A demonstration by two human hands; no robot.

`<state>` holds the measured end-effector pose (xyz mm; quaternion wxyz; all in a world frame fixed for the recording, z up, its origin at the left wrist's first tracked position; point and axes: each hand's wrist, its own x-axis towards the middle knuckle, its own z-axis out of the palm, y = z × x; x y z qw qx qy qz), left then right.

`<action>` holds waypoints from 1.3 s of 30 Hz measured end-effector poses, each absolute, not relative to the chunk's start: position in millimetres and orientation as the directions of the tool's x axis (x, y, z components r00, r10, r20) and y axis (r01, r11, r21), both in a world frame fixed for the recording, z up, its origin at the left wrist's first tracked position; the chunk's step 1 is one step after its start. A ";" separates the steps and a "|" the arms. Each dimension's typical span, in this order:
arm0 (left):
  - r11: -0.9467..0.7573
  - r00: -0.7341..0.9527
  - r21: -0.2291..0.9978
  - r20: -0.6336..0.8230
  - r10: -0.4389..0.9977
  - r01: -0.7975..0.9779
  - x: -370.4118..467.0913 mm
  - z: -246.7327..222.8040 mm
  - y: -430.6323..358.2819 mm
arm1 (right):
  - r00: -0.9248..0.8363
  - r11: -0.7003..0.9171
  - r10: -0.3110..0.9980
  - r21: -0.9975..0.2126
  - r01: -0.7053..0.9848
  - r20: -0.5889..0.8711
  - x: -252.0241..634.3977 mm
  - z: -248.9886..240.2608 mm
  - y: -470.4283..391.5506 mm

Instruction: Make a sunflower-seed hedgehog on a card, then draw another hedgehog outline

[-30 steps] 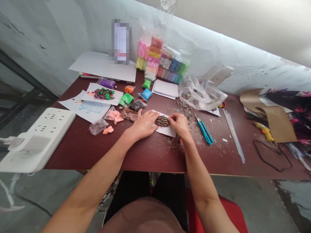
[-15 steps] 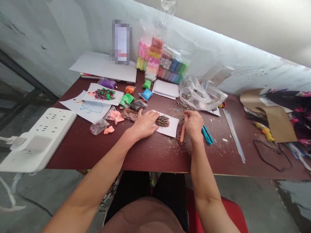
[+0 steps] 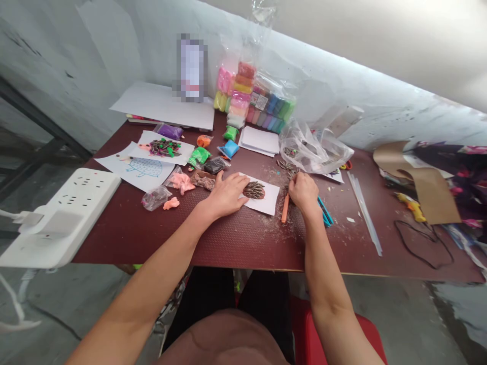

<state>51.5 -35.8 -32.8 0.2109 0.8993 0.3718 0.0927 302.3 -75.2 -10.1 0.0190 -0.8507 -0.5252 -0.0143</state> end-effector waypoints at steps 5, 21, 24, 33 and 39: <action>-0.635 0.707 0.451 0.013 0.707 0.627 51.2 -33.7 -35.5 | 0.423 -0.338 0.898 -0.429 0.838 0.118 299.6 -17.1 -82.2; -0.633 0.706 0.452 0.012 0.709 0.628 50.7 -30.5 -37.2 | 0.342 -0.199 0.940 -0.843 0.499 -0.019 265.4 -12.2 -106.9; -0.633 0.706 0.452 0.009 0.708 0.628 50.8 -29.9 -37.1 | 0.400 -0.207 0.915 -0.904 0.373 -0.044 263.7 -11.7 -106.8; -0.635 0.709 0.457 0.016 0.705 0.622 50.6 -30.7 -37.2 | 0.402 -0.231 0.916 -0.824 0.518 -0.004 261.9 -21.7 -100.4; -0.637 0.710 0.464 0.025 0.704 0.615 50.3 -30.1 -36.9 | 0.399 -0.266 0.917 -0.771 0.578 -0.018 259.4 -27.7 -93.7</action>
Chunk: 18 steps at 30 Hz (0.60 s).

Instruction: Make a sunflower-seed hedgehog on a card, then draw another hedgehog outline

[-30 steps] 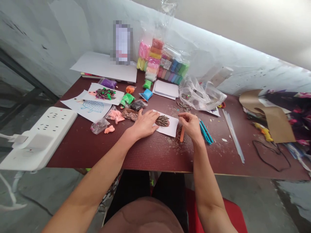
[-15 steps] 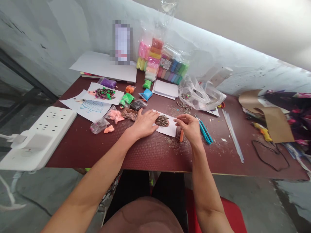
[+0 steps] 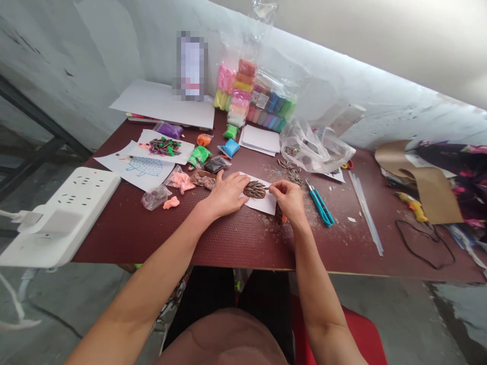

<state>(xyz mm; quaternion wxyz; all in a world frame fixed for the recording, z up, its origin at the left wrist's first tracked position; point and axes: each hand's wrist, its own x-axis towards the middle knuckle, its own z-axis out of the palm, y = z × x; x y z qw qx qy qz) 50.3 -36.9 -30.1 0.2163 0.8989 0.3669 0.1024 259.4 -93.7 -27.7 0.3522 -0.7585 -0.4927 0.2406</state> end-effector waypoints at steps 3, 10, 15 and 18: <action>-0.639 0.711 0.461 0.024 0.703 0.616 50.7 -29.9 -36.9 | 0.405 -0.278 0.914 -0.746 0.605 -0.013 258.7 -29.1 -91.6; -0.641 0.712 0.447 0.015 0.702 0.624 51.2 -29.6 -37.1 | 0.442 -0.306 0.896 -0.758 0.576 -0.027 250.1 -34.1 -87.4; -0.643 0.713 0.452 0.020 0.701 0.619 51.1 -30.0 -36.7 | 0.469 -0.342 0.883 -0.689 0.639 -0.003 246.7 -34.6 -87.9; -0.645 0.714 0.450 0.023 0.700 0.618 51.2 -30.6 -36.7 | 0.464 -0.358 0.886 -0.644 0.676 -0.007 246.5 -33.1 -87.6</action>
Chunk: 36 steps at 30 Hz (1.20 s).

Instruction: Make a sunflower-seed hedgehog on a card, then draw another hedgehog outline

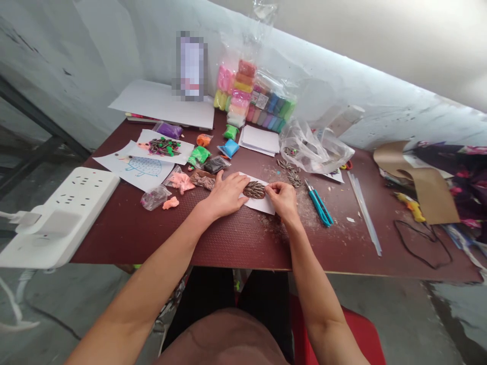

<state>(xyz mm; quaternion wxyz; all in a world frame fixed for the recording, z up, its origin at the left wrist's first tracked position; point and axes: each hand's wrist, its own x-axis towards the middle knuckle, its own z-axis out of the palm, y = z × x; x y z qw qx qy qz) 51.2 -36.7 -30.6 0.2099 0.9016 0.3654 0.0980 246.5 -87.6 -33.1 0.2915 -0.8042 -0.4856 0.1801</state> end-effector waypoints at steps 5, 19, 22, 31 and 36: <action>-0.642 0.712 0.452 0.024 0.702 0.618 51.4 -31.1 -36.8 | 0.452 -0.393 0.891 -0.561 0.728 -0.038 246.1 -28.6 -82.8; -0.636 0.711 0.459 0.015 0.703 0.620 51.0 -30.9 -36.4 | 0.579 -0.524 0.804 -0.298 0.798 0.134 287.9 -14.1 -82.5; -0.635 0.710 0.455 0.009 0.704 0.624 51.3 -30.8 -36.4 | 0.595 -0.580 0.799 -0.147 0.801 0.088 297.2 -12.5 -77.7; -0.640 0.706 0.432 0.009 0.708 0.636 50.8 -29.0 -37.0 | 0.547 -0.531 0.823 -0.136 0.836 0.151 299.8 -20.0 -78.4; -0.644 0.707 0.424 0.011 0.707 0.637 51.6 -26.1 -38.2 | 0.494 -0.379 0.845 -0.421 0.824 0.207 304.2 -22.2 -80.2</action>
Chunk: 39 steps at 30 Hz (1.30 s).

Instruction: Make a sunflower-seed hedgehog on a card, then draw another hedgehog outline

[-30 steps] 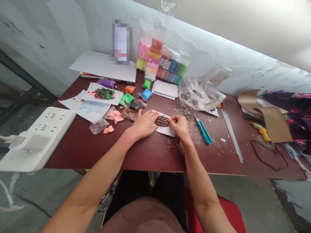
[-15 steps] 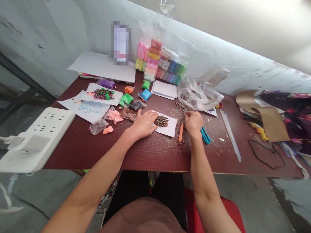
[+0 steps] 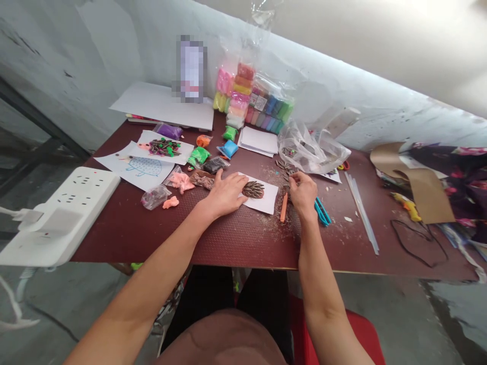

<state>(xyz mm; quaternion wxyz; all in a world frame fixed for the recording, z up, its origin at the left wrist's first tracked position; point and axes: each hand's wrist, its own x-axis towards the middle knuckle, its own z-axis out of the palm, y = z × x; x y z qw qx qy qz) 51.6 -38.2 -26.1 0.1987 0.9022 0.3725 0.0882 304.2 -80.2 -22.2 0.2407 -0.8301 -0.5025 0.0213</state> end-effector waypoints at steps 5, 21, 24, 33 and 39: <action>-0.643 0.708 0.425 0.007 0.706 0.637 51.6 -26.4 -38.0 | 0.286 -0.140 0.955 -0.727 0.672 0.081 289.8 -23.3 -89.1; -0.644 0.709 0.437 0.020 0.705 0.628 49.6 -29.7 -39.0 | 0.395 -0.272 0.918 -0.769 0.578 -0.027 257.0 -28.2 -102.1; -0.647 0.709 0.434 0.026 0.705 0.627 49.5 -29.8 -39.2 | 0.414 -0.284 0.910 -0.729 0.623 -0.001 251.5 -24.6 -100.1; -0.648 0.715 0.441 0.020 0.699 0.621 49.6 -30.9 -38.4 | 0.432 -0.320 0.902 -0.634 0.704 0.025 238.7 -21.1 -100.5; -0.651 0.717 0.445 0.027 0.696 0.615 49.3 -31.4 -38.4 | 0.452 -0.357 0.892 -0.576 0.736 0.025 238.7 -26.3 -98.2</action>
